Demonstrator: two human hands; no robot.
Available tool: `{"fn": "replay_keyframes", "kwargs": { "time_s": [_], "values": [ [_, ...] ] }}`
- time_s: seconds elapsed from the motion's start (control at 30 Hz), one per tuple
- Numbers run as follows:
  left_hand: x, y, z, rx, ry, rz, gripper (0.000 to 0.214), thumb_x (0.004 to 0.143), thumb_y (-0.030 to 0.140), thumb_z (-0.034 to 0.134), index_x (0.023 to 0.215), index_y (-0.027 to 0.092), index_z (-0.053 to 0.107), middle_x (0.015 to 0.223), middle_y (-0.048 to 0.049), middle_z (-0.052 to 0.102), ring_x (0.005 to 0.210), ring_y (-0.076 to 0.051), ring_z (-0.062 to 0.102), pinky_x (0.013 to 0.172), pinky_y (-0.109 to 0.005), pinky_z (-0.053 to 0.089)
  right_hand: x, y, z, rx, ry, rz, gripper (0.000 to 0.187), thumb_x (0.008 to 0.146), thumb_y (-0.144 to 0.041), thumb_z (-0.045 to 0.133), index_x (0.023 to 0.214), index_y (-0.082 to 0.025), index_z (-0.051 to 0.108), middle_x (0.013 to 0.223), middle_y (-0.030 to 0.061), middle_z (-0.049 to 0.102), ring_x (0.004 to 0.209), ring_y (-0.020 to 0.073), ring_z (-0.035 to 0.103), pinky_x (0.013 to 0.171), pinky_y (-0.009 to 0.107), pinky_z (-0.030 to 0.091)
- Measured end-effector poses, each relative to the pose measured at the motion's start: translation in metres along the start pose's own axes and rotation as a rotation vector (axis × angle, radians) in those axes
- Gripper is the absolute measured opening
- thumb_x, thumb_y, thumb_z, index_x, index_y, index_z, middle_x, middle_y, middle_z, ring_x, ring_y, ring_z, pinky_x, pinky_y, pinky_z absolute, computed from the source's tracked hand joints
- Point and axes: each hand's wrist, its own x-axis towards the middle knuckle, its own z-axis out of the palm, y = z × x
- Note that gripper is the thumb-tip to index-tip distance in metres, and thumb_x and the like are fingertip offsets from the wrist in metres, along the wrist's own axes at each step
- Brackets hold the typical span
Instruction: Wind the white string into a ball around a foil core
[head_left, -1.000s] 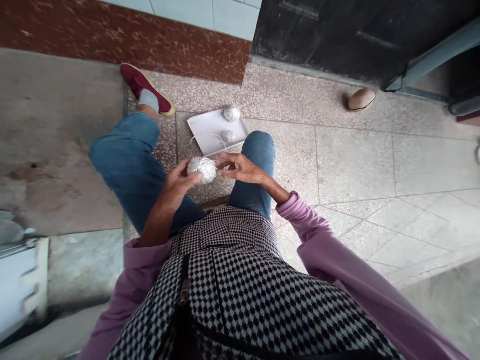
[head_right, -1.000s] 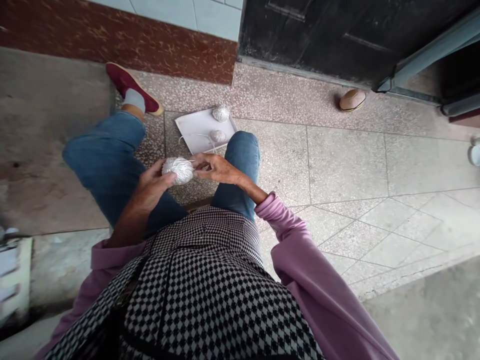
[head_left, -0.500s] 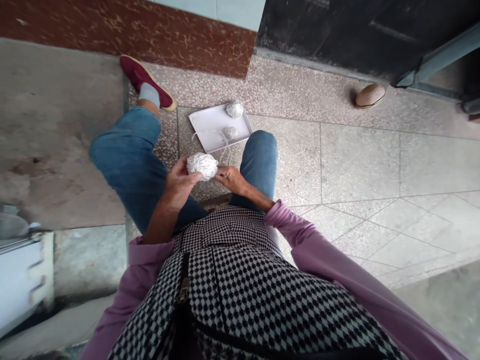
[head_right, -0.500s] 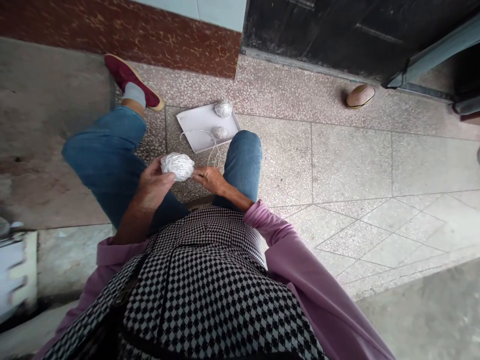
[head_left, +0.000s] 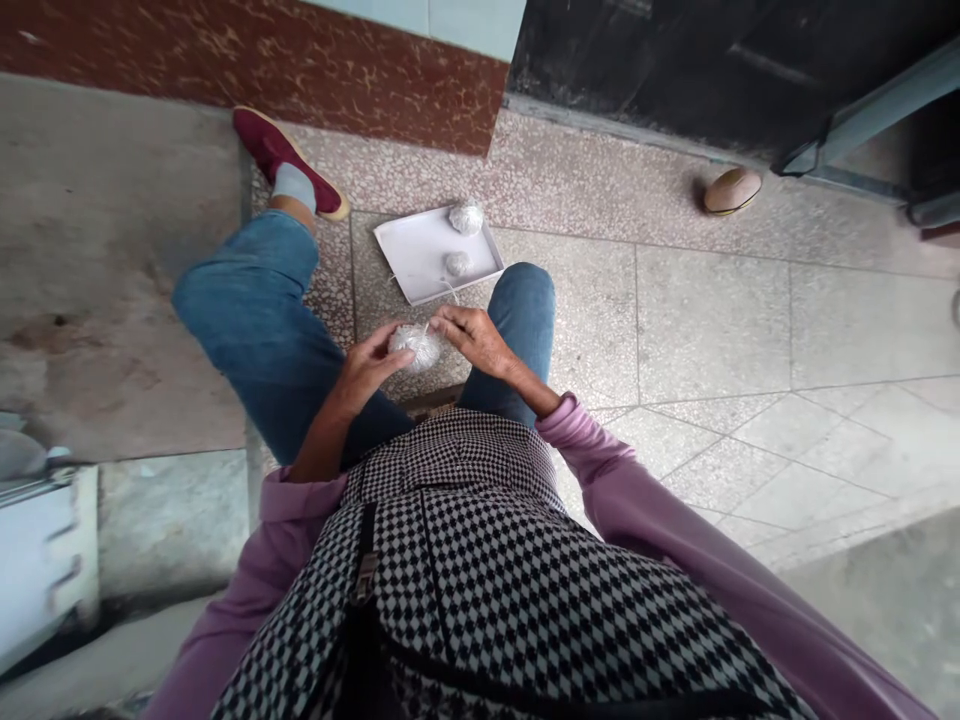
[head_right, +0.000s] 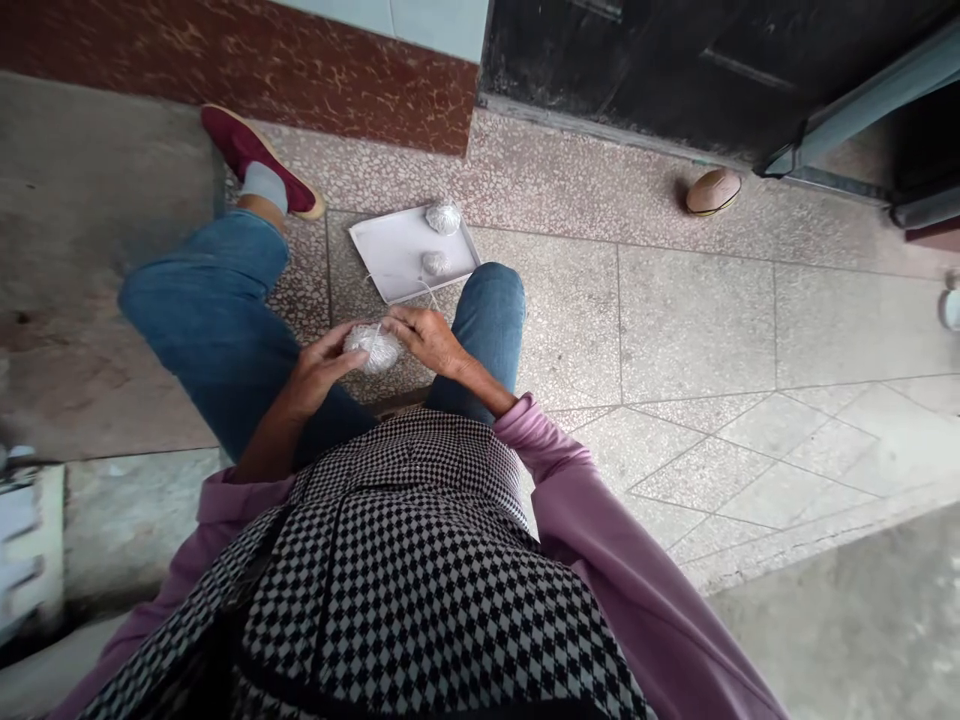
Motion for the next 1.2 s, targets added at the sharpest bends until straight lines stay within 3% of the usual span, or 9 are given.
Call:
{"fn": "replay_keyframes", "kwargs": {
  "time_s": [0.17,0.33,0.47,0.63,0.73,0.87,0.97,1.07,1.2],
  "values": [
    [-0.009,0.010,0.007,-0.181,-0.092,-0.036,0.068,0.069,0.071,0.118,0.112,0.023,0.095,0.115,-0.0186,0.093,0.133,-0.052,0.090,0.117,-0.063,0.078,0.013,0.020,0.011,0.075,0.043,0.050,0.076,0.128,-0.084,0.072,0.082,-0.026,0.058,0.076,-0.0046,0.048,0.087,0.0166,0.051,0.085,0.033,0.045],
    [-0.011,0.012,0.009,-0.380,0.007,-0.011,0.071,0.061,0.073,0.118,0.107,0.025,0.092,0.111,-0.0185,0.093,0.137,-0.055,0.091,0.114,-0.071,0.080,-0.005,0.031,0.047,0.136,0.022,0.126,0.073,0.130,-0.077,0.076,0.083,-0.026,0.053,0.079,-0.0033,0.048,0.085,0.0193,0.051,0.077,0.031,0.042],
    [-0.008,0.007,0.008,-0.398,0.058,-0.014,0.070,0.065,0.077,0.114,0.106,0.027,0.089,0.113,-0.0192,0.093,0.144,-0.056,0.087,0.117,-0.075,0.078,-0.014,0.029,0.062,0.183,-0.013,0.189,0.071,0.135,-0.071,0.074,0.084,-0.026,0.053,0.078,-0.0030,0.050,0.080,0.0185,0.048,0.073,0.030,0.037],
    [-0.005,0.005,0.004,-0.389,0.069,-0.030,0.072,0.070,0.077,0.106,0.121,0.030,0.086,0.122,-0.0156,0.092,0.154,-0.053,0.080,0.126,-0.075,0.073,-0.010,0.023,0.058,0.210,-0.040,0.180,0.069,0.133,-0.073,0.079,0.089,-0.026,0.057,0.075,-0.0046,0.052,0.077,0.0178,0.049,0.076,0.030,0.042],
    [-0.008,0.007,-0.003,-0.408,0.116,-0.033,0.074,0.078,0.082,0.098,0.128,0.029,0.082,0.137,-0.0119,0.093,0.165,-0.050,0.072,0.130,-0.071,0.071,-0.010,0.019,0.053,0.253,-0.021,0.179,0.057,0.135,-0.072,0.074,0.103,-0.026,0.063,0.076,-0.0054,0.052,0.076,0.0203,0.054,0.078,0.033,0.050],
    [-0.017,0.012,-0.010,-0.416,0.142,0.007,0.076,0.089,0.085,0.090,0.136,0.026,0.080,0.152,-0.0162,0.089,0.175,-0.050,0.063,0.131,-0.068,0.070,-0.013,0.015,0.046,0.215,0.010,0.144,0.062,0.133,-0.083,0.070,0.109,-0.026,0.066,0.081,-0.0037,0.054,0.080,0.0211,0.059,0.082,0.036,0.055],
    [-0.021,0.021,-0.006,-0.409,0.174,0.027,0.078,0.089,0.088,0.088,0.140,0.029,0.082,0.154,-0.0161,0.089,0.175,-0.049,0.065,0.131,-0.068,0.071,-0.015,0.012,0.042,0.205,-0.051,0.083,0.079,0.128,-0.099,0.062,0.101,-0.025,0.066,0.079,-0.0041,0.051,0.079,0.0168,0.057,0.079,0.036,0.050],
    [-0.023,0.033,0.002,-0.341,0.202,0.041,0.081,0.086,0.095,0.084,0.143,0.037,0.085,0.153,-0.0146,0.090,0.170,-0.049,0.072,0.132,-0.072,0.071,-0.015,0.011,0.042,0.335,-0.141,0.099,0.086,0.121,-0.110,0.062,0.103,-0.026,0.065,0.071,-0.0076,0.043,0.068,0.0141,0.046,0.067,0.033,0.040],
    [-0.025,0.046,0.004,-0.269,0.196,0.081,0.085,0.087,0.101,0.078,0.149,0.044,0.085,0.152,-0.0122,0.091,0.165,-0.049,0.076,0.134,-0.075,0.071,-0.014,0.006,0.045,0.504,-0.195,0.193,0.080,0.124,-0.104,0.069,0.110,-0.026,0.061,0.067,-0.0117,0.037,0.060,0.0128,0.029,0.056,0.028,0.027]
  ]
}}
